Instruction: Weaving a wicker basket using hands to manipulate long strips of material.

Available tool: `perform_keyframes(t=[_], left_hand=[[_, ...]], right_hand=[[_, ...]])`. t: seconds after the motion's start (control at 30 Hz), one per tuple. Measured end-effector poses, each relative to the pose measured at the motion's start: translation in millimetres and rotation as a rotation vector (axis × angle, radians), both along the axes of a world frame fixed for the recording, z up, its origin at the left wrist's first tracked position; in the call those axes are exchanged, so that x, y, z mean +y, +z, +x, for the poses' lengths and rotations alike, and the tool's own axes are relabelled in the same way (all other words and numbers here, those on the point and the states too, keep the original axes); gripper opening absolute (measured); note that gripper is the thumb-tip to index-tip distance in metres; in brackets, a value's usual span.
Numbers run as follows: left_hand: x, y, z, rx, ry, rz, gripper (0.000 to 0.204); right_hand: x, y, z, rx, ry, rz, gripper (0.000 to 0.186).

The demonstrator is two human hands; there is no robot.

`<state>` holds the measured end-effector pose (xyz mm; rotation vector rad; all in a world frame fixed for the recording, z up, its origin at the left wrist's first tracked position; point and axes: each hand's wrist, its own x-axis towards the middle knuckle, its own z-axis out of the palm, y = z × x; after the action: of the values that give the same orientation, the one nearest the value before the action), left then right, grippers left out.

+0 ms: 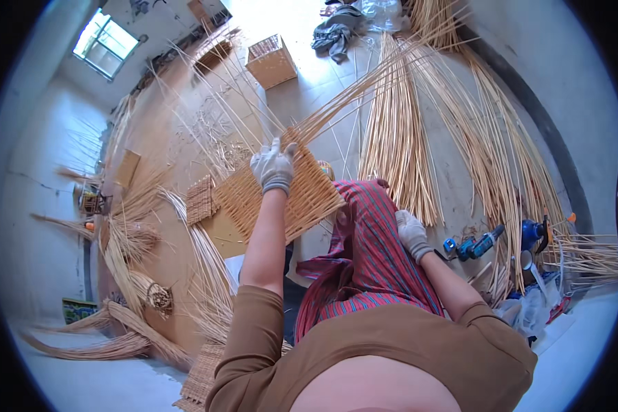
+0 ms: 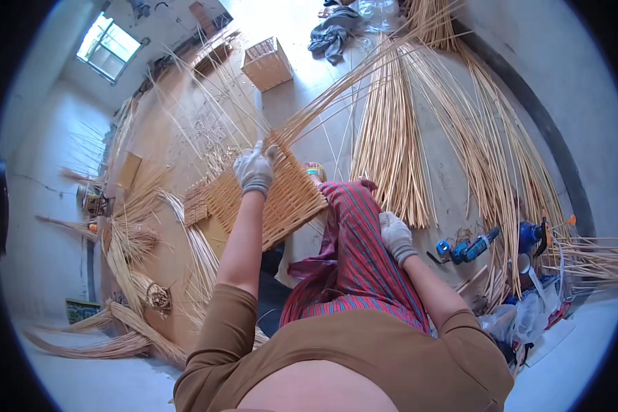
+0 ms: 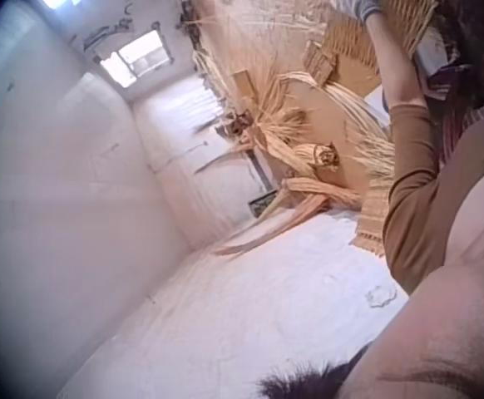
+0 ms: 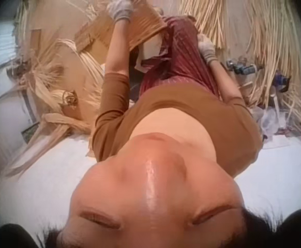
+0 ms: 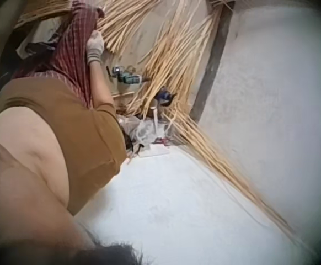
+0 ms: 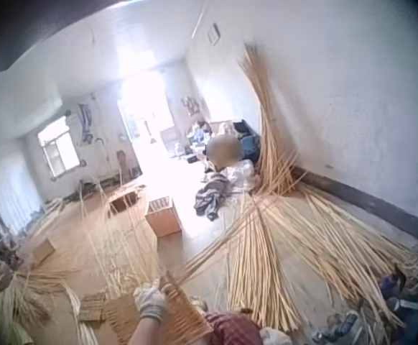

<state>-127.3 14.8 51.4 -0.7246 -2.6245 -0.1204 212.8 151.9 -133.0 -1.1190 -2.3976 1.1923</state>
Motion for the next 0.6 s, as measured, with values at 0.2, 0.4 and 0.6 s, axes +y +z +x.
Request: perform_keyframes(t=[0.2, 0.4, 0.6], left_hand=[[-72, -46, -14, -0.149, -0.142, 0.061, 0.061], [-84, -53, 35, -0.197, -0.116, -0.074, 0.058], [-100, -79, 132, 0.002, -0.177, 0.058, 0.058]], right_hand=[[-4, 25, -13, 0.049, 0.068, 0.132, 0.034], [-11, 85, -56, 0.537, 0.037, 0.186, 0.033], [-20, 86, -137, 0.699, 0.206, -0.021, 0.048]])
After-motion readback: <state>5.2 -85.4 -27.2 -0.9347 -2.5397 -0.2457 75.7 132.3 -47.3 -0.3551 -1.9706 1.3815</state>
